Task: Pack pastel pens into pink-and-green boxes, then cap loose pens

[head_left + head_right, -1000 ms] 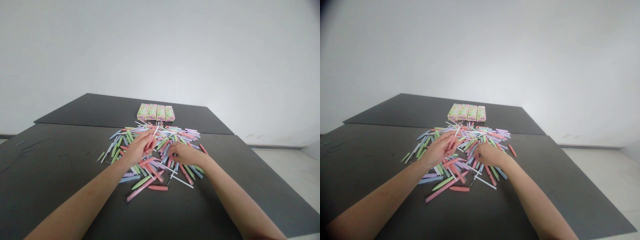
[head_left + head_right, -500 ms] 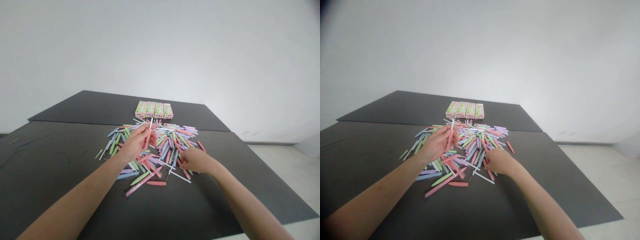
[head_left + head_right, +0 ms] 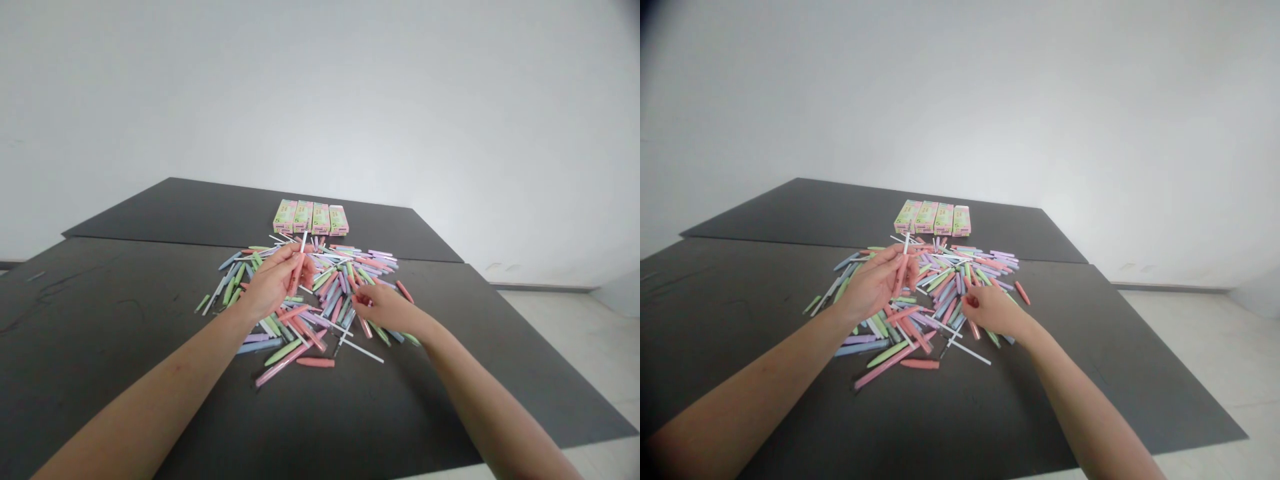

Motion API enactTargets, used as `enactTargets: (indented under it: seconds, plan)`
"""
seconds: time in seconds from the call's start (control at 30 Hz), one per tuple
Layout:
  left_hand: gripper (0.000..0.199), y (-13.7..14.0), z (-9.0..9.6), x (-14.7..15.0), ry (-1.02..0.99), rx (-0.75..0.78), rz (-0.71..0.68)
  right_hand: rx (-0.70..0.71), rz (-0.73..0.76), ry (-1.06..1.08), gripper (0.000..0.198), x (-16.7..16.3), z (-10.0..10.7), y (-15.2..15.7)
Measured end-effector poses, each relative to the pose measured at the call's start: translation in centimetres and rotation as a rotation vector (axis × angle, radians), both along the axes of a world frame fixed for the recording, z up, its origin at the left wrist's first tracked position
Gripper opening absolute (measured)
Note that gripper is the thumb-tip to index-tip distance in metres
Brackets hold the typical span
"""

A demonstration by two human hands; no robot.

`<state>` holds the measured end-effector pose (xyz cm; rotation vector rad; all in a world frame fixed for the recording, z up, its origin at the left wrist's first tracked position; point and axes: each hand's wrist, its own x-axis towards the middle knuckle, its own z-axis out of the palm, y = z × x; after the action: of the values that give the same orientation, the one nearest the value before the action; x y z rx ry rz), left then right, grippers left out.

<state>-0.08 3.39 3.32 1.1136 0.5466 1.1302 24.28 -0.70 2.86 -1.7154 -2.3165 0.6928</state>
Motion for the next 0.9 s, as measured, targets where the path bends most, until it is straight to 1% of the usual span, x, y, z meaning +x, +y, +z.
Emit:
enactTargets:
  seconds: [0.03, 0.13, 0.2, 0.27, 0.33, 0.4, 0.47, 0.57, 0.63, 0.73, 0.83, 0.9]
  plan:
    - [0.025, 0.0, 0.0, 0.0, 0.001, -0.002, -0.001, -0.046, -0.007, 0.150, 0.028, 0.0, 0.1, 0.1]
    - [0.026, -0.1, 0.2, 0.0, 0.000, -0.002, 0.001, -0.284, -0.004, 0.619, 0.032, -0.7, 0.1, 0.6]
    - [0.026, -0.1, 0.2, 0.0, 0.003, 0.002, -0.002, -0.387, 0.016, 0.880, 0.031, -1.4, -0.1, 0.9]
    - [0.025, -0.1, 0.1, 0.0, 0.006, 0.011, -0.009, -0.443, 0.047, 1.046, 0.030, -2.0, -0.3, 1.1]
    - [0.024, 0.0, 0.0, 0.0, 0.005, 0.023, -0.013, -0.463, 0.063, 1.099, 0.030, -2.4, -0.3, 1.2]
    - [0.024, 0.1, -0.1, 0.0, 0.004, 0.026, -0.012, -0.439, 0.050, 1.056, 0.031, -2.6, -0.2, 1.4]
    - [0.023, 0.1, -0.2, 0.0, 0.003, 0.025, -0.011, -0.346, 0.013, 0.910, 0.034, -2.7, -0.2, 1.6]
    - [0.023, 0.2, -0.3, 0.0, -0.013, 0.034, -0.018, -0.111, -0.002, 0.548, 0.033, -2.9, -0.7, 1.7]
    - [0.023, 0.2, -0.3, 0.0, -0.023, 0.038, -0.025, 0.051, 0.005, 0.297, 0.028, -3.2, -1.5, 1.8]
    - [0.024, 0.1, -0.3, -0.1, -0.028, 0.034, -0.018, 0.203, 0.023, 0.017, 0.020, -3.7, -2.5, 1.7]
    - [0.025, 0.1, -0.2, 0.0, -0.022, 0.023, -0.012, 0.290, 0.060, -0.118, 0.017, -4.2, -2.4, 0.9]
    - [0.026, 0.0, -0.2, 0.0, -0.014, 0.018, -0.011, 0.343, 0.073, -0.113, 0.018, -4.7, -1.6, -0.1]
